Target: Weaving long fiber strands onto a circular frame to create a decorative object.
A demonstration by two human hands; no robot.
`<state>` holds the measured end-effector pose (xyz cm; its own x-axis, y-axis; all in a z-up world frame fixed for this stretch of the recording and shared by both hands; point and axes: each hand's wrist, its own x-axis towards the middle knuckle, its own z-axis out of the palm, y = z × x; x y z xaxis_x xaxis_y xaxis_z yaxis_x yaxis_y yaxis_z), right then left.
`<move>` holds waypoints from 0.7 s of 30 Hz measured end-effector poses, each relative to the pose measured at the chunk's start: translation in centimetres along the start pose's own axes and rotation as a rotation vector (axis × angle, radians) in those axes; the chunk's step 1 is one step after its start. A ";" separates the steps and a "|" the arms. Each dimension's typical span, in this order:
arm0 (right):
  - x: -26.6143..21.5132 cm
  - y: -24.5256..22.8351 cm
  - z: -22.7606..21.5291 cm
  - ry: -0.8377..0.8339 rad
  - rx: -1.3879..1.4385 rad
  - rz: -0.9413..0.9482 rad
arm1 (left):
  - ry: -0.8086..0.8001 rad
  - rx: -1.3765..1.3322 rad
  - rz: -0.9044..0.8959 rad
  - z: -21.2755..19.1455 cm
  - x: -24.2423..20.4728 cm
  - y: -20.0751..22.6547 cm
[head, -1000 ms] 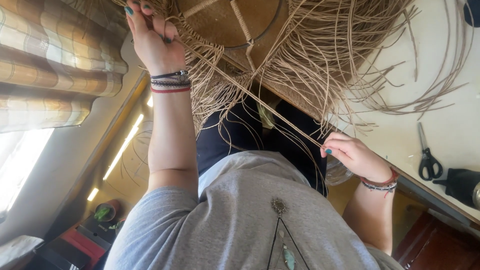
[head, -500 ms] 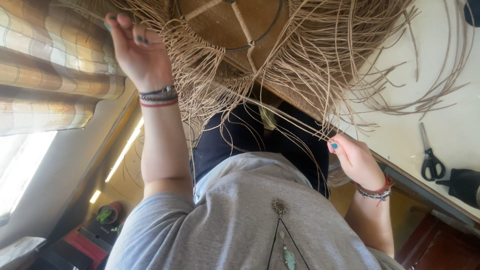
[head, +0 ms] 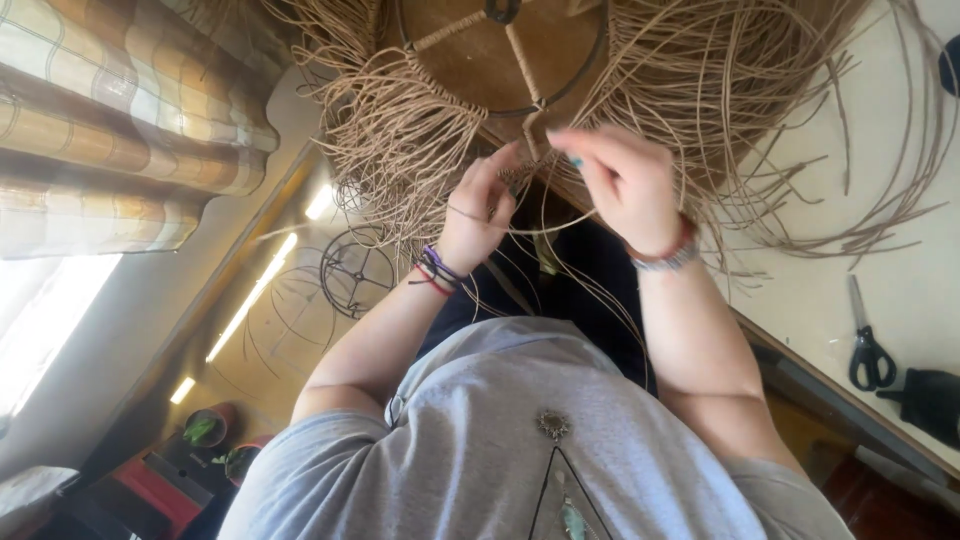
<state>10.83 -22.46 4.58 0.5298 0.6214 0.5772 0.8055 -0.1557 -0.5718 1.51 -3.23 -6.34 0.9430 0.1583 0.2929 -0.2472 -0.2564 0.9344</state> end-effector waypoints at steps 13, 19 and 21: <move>6.7 0.0 5.6 -0.025 -0.722 0.283 | 0.047 0.635 0.136 0.5 2.0 1.7; 6.4 0.6 4.4 -0.273 -0.539 0.150 | 0.106 0.617 0.051 1.2 3.6 0.8; 4.5 0.8 4.6 -0.125 -0.272 0.176 | 0.205 0.606 0.136 1.4 3.6 0.5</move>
